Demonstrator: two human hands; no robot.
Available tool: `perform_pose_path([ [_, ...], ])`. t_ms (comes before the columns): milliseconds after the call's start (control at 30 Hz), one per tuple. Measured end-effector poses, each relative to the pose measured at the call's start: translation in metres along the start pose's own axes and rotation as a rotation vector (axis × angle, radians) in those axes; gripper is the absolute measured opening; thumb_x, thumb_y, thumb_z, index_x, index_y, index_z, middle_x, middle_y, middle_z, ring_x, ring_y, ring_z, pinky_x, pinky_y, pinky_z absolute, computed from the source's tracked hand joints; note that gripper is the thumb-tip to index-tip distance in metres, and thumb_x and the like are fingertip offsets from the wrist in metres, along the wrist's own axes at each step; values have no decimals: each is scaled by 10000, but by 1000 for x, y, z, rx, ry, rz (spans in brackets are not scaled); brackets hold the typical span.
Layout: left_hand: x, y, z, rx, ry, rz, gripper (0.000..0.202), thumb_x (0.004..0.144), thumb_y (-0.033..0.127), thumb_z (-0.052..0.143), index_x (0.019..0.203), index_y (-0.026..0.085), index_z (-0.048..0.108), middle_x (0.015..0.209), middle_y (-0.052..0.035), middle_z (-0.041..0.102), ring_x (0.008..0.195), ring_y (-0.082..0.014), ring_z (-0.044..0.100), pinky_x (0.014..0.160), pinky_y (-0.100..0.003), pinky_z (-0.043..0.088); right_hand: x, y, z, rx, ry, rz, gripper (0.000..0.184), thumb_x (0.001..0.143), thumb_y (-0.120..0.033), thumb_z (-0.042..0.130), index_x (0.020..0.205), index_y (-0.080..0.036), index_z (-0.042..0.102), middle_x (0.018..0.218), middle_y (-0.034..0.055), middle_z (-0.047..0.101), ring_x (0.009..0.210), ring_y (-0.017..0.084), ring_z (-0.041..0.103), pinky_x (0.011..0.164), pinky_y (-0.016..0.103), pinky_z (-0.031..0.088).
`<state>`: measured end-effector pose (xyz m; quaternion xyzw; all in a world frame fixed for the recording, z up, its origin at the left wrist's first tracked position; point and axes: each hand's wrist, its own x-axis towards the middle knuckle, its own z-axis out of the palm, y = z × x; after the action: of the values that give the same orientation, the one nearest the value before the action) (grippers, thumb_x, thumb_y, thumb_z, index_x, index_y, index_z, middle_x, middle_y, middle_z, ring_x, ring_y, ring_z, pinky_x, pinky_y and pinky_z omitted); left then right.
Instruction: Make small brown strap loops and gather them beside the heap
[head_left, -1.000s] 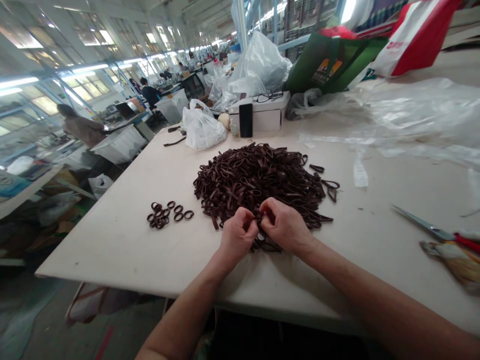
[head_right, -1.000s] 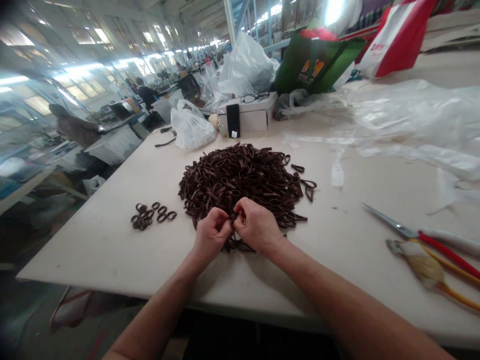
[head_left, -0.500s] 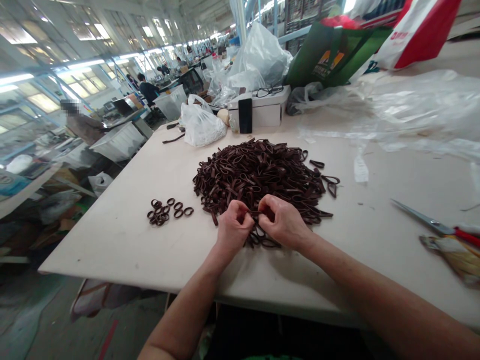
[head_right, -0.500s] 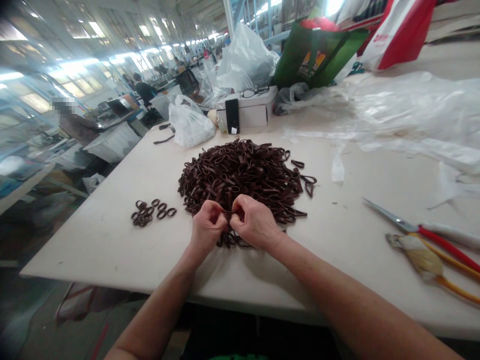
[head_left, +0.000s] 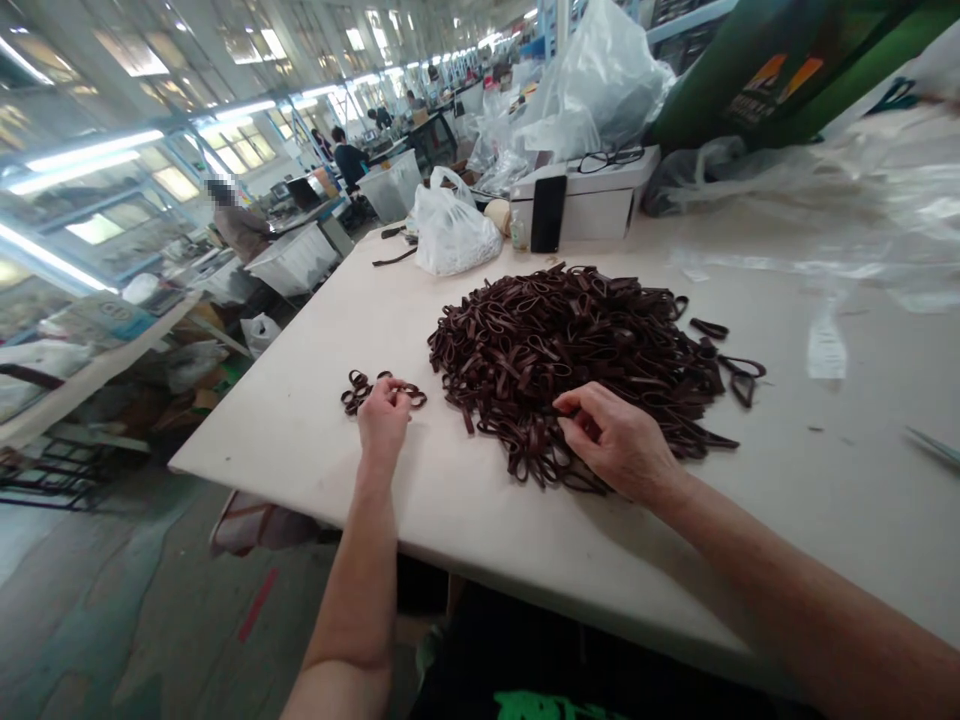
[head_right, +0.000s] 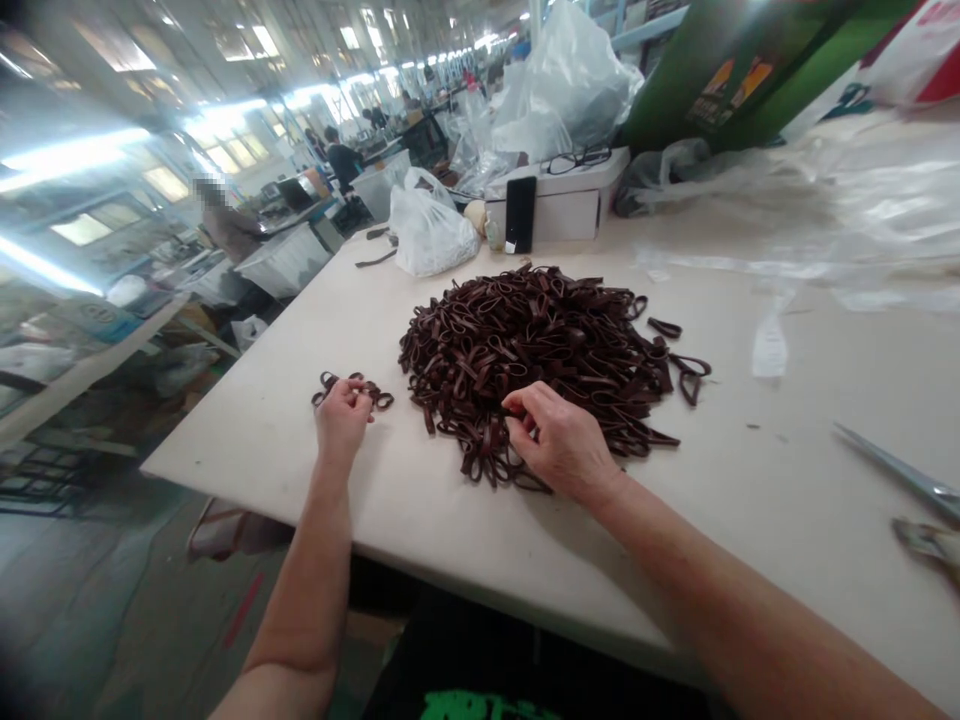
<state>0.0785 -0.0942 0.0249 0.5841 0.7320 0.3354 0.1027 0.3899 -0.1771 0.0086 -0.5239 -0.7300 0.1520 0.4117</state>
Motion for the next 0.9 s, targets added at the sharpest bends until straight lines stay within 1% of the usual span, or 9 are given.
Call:
perform_pose_path([
  [67, 8, -15, -8, 92, 35, -46, 209, 771, 264, 584, 969, 206, 616, 651, 37, 651, 544, -139, 627, 618, -245, 472, 0, 1, 1, -16, -17, -10, 99, 864, -196, 536, 932, -210, 607, 886, 24, 634, 654, 127, 607, 637, 268, 482],
  [133, 4, -17, -9, 63, 32, -36, 167, 784, 329, 603, 904, 212, 604, 669, 34, 654, 530, -133, 609, 613, -247, 468, 0, 1, 2, -22, -22, -18, 93, 869, -200, 535, 923, -211, 611, 893, 25, 638, 660, 130, 611, 647, 272, 484],
  [233, -16, 1, 3, -38, -155, 67, 240, 802, 452, 604, 758, 218, 575, 621, 42, 611, 508, -123, 569, 582, -241, 441, 0, 1, 2, -22, -22, -16, 95, 877, -206, 531, 924, -209, 613, 897, 28, 637, 662, 134, 614, 661, 279, 486],
  [333, -35, 26, 20, 40, -356, 167, 282, 759, 475, 662, 689, 217, 574, 597, 34, 587, 548, -133, 539, 568, -247, 383, 0, 2, 1, -22, -30, -16, 105, 879, -201, 528, 934, -199, 617, 890, 30, 631, 657, 133, 610, 666, 284, 485],
  [433, -43, 39, 30, 94, -437, 214, 236, 768, 400, 647, 652, 211, 564, 578, 31, 573, 572, -136, 520, 570, -252, 341, 0, 3, 1, -24, -28, -17, 107, 880, -198, 527, 931, -199, 622, 881, 30, 633, 664, 134, 605, 668, 284, 485],
  [533, -43, 38, 31, 45, -487, 192, 204, 780, 331, 592, 627, 203, 548, 532, 42, 545, 536, -124, 514, 569, -248, 345, 0, 3, 1, -18, -27, -15, 103, 879, -201, 529, 921, -206, 623, 884, 29, 642, 668, 137, 606, 671, 284, 488],
  [700, -42, 45, 27, -221, -544, 117, 171, 743, 324, 575, 639, 193, 543, 498, 57, 518, 464, -97, 496, 508, -219, 365, 0, 1, 1, 27, -11, 0, 148, 859, -185, 538, 970, -210, 632, 891, 26, 646, 674, 139, 615, 663, 279, 499],
  [833, -46, 81, 28, -484, -754, 69, 217, 722, 377, 633, 675, 179, 558, 490, 62, 513, 423, -72, 463, 448, -193, 341, 0, -2, 1, 155, 18, 28, 357, 834, -167, 551, 1185, -213, 589, 1005, 38, 664, 657, 121, 609, 654, 276, 520],
  [900, -51, 98, 33, -583, -851, 59, 241, 713, 392, 665, 694, 170, 574, 499, 58, 523, 426, -65, 461, 440, -184, 336, 0, -3, 1, 238, 24, 70, 390, 839, -188, 555, 1227, -213, 573, 1036, 43, 676, 639, 117, 602, 632, 276, 526],
])
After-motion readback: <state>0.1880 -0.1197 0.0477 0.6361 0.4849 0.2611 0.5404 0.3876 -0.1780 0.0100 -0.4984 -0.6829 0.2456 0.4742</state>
